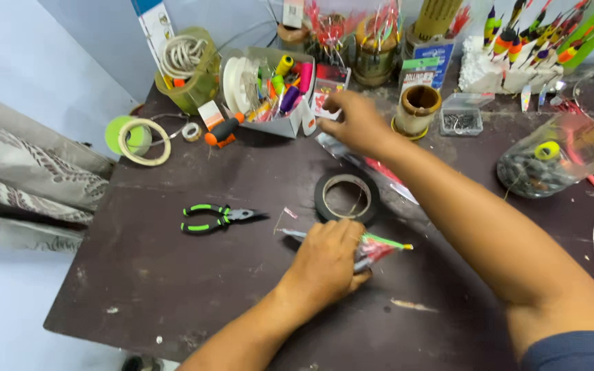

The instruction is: The person holds a small fishing lure and wraps a thin wire around its base. They then pick up a glue bottle and apply adhesive to the wrapped area of the lure.

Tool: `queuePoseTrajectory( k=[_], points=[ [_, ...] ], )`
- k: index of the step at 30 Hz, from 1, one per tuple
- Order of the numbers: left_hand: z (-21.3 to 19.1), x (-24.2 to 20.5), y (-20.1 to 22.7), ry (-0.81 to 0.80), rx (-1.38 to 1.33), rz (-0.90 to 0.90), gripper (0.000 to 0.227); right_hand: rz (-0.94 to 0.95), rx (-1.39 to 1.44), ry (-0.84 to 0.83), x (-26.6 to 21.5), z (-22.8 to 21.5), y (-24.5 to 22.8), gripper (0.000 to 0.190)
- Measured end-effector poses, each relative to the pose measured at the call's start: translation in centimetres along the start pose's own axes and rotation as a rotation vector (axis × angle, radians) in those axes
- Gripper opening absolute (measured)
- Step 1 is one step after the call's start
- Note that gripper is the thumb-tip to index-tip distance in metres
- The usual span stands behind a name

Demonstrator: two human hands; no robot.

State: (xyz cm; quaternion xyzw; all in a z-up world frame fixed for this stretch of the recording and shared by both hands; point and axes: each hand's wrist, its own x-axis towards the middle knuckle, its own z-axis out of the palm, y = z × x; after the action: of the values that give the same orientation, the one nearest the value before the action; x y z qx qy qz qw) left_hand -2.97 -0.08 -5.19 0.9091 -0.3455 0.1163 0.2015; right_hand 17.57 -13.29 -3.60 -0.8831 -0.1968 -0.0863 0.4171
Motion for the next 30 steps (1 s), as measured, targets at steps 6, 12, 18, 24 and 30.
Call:
queuePoseTrajectory(
  k=[6,12,18,24,30],
  points=[
    [-1.5,0.6,0.5,-0.040,-0.023,-0.004,0.061,0.158,-0.178,-0.147,3.1,3.1,0.0,0.037],
    [-0.8,0.5,0.3,-0.084,-0.022,-0.024,0.065,0.164,-0.222,-0.042,3.9,4.8,-0.2,0.027],
    [-0.7,0.6,0.1,-0.095,-0.014,-0.041,0.066,0.111,-0.092,0.035,4.2,5.4,1.6,0.034],
    [-0.5,0.4,-0.3,-0.053,-0.024,-0.034,0.065,-0.096,0.463,0.052,0.5,-1.0,-4.3,0.020],
    [-0.2,0.3,-0.9,-0.033,0.019,-0.043,0.061,-0.127,0.751,0.099,-8.9,-6.0,-5.9,0.030]
  ],
)
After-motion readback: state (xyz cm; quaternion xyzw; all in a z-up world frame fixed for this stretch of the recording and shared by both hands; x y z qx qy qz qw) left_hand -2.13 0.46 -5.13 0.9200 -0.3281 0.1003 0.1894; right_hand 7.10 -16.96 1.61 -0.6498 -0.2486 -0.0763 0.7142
